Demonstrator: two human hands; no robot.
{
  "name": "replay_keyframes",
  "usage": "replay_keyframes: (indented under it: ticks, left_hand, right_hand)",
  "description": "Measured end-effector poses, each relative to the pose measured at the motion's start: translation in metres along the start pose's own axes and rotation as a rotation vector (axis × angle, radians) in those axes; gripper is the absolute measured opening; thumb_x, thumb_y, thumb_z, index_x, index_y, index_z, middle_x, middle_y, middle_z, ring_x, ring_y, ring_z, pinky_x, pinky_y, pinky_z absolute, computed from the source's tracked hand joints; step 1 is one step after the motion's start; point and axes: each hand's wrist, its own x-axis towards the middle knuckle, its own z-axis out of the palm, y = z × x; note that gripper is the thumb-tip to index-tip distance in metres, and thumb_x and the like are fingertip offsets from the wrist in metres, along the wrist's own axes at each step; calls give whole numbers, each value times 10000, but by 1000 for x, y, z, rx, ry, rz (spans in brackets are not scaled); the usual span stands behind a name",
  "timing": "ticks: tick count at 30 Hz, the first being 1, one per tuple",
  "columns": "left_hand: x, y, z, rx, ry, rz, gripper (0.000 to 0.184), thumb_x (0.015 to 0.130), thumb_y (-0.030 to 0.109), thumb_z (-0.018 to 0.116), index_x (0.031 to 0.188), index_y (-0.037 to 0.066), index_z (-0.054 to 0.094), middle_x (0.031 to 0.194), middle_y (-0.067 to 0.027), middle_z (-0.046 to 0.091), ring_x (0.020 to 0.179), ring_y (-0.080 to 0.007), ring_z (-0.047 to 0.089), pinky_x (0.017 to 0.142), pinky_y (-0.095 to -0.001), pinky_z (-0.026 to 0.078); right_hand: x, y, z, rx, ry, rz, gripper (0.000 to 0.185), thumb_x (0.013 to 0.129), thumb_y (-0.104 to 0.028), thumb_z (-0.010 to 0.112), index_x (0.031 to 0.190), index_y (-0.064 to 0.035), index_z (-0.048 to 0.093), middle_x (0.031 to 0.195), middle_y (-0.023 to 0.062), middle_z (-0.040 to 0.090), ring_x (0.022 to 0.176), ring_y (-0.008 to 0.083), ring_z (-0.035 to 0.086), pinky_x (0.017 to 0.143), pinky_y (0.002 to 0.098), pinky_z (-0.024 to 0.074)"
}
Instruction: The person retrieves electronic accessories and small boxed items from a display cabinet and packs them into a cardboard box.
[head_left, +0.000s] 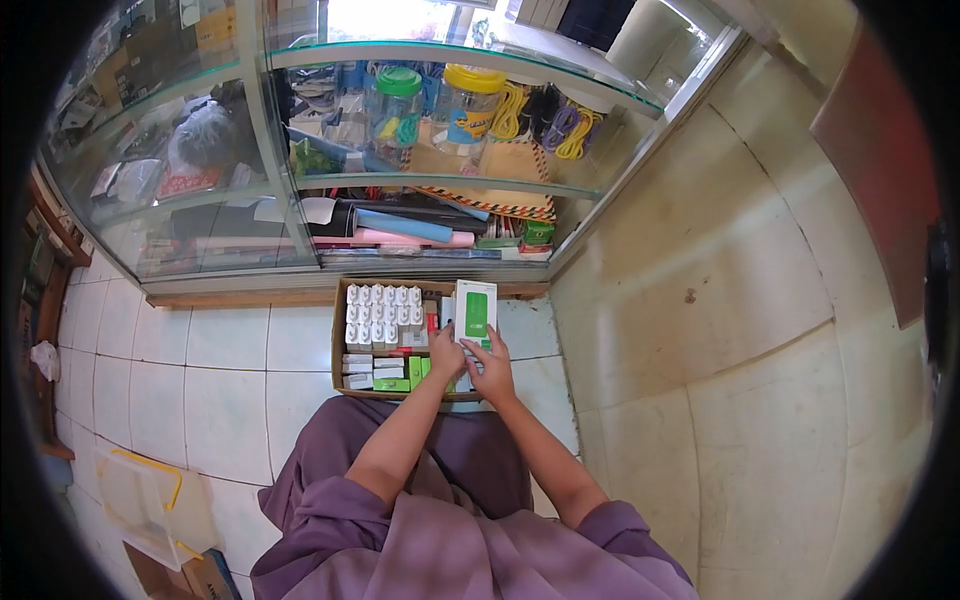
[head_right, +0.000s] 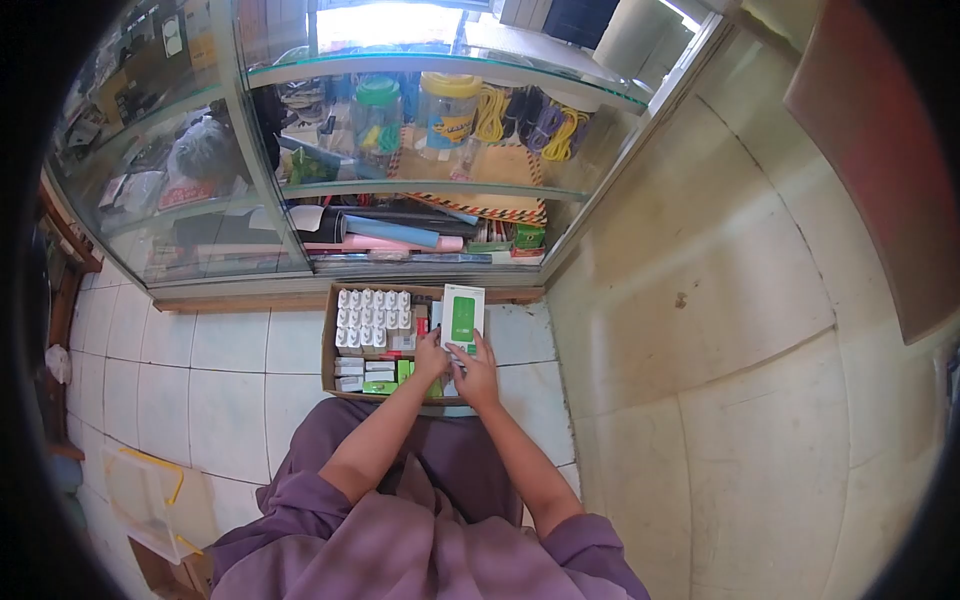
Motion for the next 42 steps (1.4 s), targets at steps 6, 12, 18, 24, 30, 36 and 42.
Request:
replay_keyframes:
  ticks: [6,12,18,24,30,36,42]
  left_hand:
    - [-6,6,-1,-106,-77,-85,402,798,75,560,1168,-79,539,1070,-297,574,1002,-412,561,905,-443,428]
    - [-5,4,-5,-146,-81,-84,483,742,9,580,1201,-55,446,1116,-290,551,1049,-410,551,911,-432,434]
    - [-11,21,-31,-117,30,196,491,729,31,605,1191,-22,447,1131,-240,529,1087,-392,513,955,-413,401]
    - [3,188,-150,-125,200,681,375,744,46,587,1111,22,511,1085,-191,513,1062,-384,486,928,-424,396]
    - [58,339,-256,-37,349,1100,296,748,53,577,1039,22,532,1043,-170,531,1023,-374,501,890,-425,402]
    - [186,410,-291,128,438,1155,317,745,92,578,1050,30,518,1035,-201,521,1012,-385,495,885,-450,408]
    - [338,457,-287,127,341,861,343,779,156,563,1089,14,516,1123,-202,538,1079,-365,505,924,-444,404]
  right_hand:
    - [-7,-5,6,-367,-62,138,481,754,-206,657,1223,-236,555,1438,144,338,1352,380,254,1032,661,134]
    - [-2,0,-10,-388,-206,203,572,748,-214,671,1280,-254,465,1465,54,339,1381,318,232,1029,661,104]
    - [20,-4,-34,-156,-127,229,618,752,-180,658,1324,-205,424,1459,74,349,1365,291,274,1035,646,142]
    - [115,-92,-126,49,190,-200,470,758,-120,631,1214,-104,519,1315,160,464,1223,344,432,1021,446,309]
    - [233,-186,-223,22,418,-536,395,756,-92,614,1144,-68,544,1209,169,520,1174,359,463,973,435,366]
    - [373,-192,-263,-56,607,-488,427,747,-102,620,1161,-45,535,1157,171,526,1115,351,489,936,442,391]
    - [522,-174,-275,-285,654,-237,578,730,-174,660,1257,-34,468,1141,195,493,1103,371,480,934,452,411]
